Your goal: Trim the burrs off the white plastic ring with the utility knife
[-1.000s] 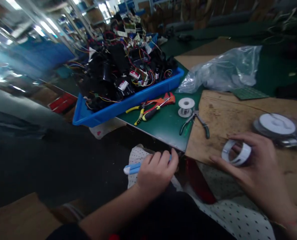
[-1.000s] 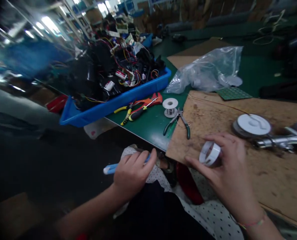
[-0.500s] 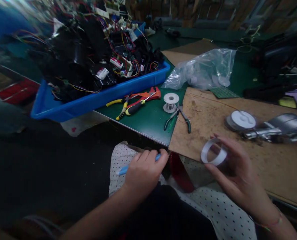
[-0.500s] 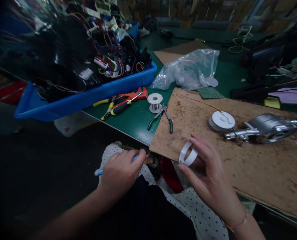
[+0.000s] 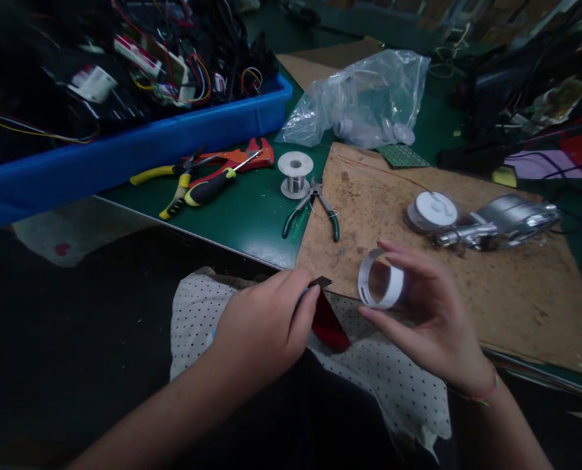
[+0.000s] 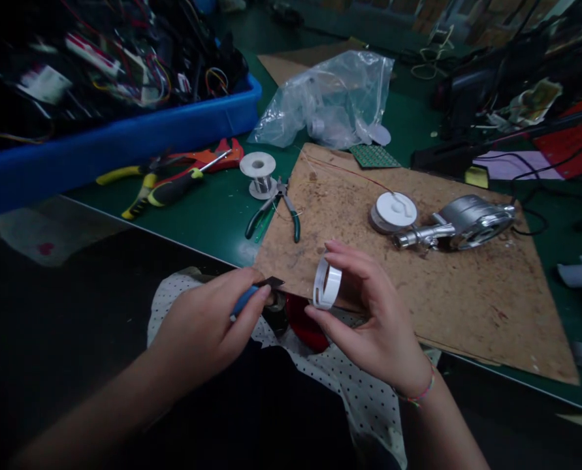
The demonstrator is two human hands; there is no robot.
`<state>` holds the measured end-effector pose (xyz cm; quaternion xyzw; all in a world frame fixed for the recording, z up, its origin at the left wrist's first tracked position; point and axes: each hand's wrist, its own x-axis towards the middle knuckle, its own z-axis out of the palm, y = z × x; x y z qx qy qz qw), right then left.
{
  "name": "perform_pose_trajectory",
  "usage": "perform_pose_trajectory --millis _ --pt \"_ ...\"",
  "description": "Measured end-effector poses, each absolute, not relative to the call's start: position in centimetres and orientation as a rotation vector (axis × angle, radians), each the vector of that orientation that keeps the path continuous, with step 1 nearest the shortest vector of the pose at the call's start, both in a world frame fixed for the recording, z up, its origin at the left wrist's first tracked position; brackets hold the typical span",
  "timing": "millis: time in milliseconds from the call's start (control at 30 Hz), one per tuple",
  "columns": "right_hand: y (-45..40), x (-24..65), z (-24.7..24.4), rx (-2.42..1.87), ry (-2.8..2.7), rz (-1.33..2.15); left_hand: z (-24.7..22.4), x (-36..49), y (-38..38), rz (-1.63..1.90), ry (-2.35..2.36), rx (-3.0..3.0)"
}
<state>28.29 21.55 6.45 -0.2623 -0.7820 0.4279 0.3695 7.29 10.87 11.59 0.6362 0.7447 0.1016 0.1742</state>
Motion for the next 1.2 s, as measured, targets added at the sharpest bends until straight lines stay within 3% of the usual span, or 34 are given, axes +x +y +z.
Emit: perform_pose_trajectory --millis 300,500,867,1200 --pt "22.3 27.9 7.1 -0.674 -2.096 1.140 13.1 7.3 15.8 -0.001 1.959 2.092" --pt "23.2 27.3 6.9 -0.687 -2.012 1.352 13.3 7.1 18.2 -0.252 1.911 2.135" --pt "23.7 27.5 6.7 -0.611 -2.088 1.107 13.1 7.4 19.3 -0.338 1.793 2.152" --pt "23.9 27.6 6.6 -0.615 -2.068 1.160 13.4 7.8 20.0 -0.277 1.781 2.154"
